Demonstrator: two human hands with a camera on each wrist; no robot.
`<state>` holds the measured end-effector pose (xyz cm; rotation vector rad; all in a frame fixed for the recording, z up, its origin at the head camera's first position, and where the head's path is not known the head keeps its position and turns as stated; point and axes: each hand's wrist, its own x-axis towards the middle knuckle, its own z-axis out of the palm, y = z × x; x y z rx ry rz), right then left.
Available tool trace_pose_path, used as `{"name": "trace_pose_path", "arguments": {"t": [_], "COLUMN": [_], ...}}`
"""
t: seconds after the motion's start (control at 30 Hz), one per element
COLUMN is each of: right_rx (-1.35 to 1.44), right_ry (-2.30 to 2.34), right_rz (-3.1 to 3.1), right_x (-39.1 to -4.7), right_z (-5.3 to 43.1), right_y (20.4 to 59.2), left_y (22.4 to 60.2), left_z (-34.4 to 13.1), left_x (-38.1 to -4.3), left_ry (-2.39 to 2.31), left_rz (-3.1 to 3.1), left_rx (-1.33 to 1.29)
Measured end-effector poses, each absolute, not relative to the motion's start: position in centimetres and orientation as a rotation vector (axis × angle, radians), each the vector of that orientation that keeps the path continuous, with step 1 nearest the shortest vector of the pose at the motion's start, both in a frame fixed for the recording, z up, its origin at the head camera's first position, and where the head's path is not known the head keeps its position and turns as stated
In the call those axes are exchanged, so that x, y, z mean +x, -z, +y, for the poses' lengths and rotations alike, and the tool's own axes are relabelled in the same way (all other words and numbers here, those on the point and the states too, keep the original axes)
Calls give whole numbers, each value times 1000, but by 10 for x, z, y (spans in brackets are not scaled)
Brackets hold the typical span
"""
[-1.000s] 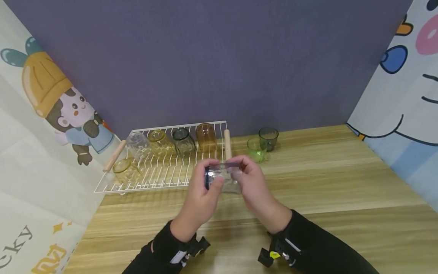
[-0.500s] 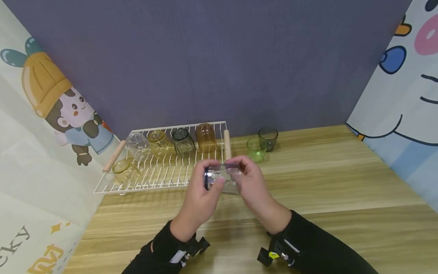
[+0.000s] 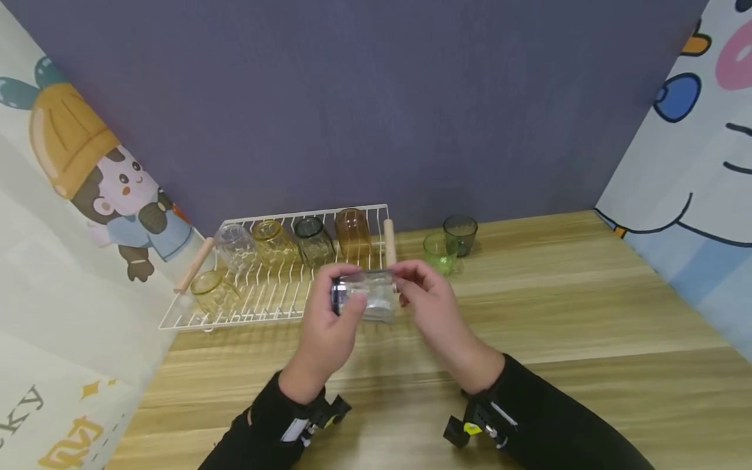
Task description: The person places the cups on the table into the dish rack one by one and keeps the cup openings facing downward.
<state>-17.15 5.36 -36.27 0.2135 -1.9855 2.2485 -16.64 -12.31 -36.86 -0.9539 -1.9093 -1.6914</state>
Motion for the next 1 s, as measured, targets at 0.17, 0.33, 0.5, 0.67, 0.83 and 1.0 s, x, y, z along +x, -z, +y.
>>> {"name": "trace_pose_path", "arguments": {"t": [0.17, 0.33, 0.5, 0.67, 0.83, 1.0], "right_rx": [203, 267, 331, 367, 390, 456], "right_ry": [-2233, -2187, -2046, -1914, -1883, -1820], "right_rz": [-1994, -2037, -2151, -2221, -2241, -2266], "right_x": [-177, -181, -187, -190, -190, -191], "right_z": [55, 58, 61, 63, 62, 61], "right_y": [361, 364, 372, 376, 377, 381], "left_y": [364, 356, 343, 329, 320, 322], "left_z": [-133, -147, -169, -198, -226, -244], "left_x": [-170, -173, -177, -184, -191, -198], "left_ry": [1667, 1557, 1425, 1234, 1040, 670], "left_rz": [-1944, -1962, -2000, -2079, -2214, -2330], "left_rx": [-879, -823, -742, -623, -582, -641]}}
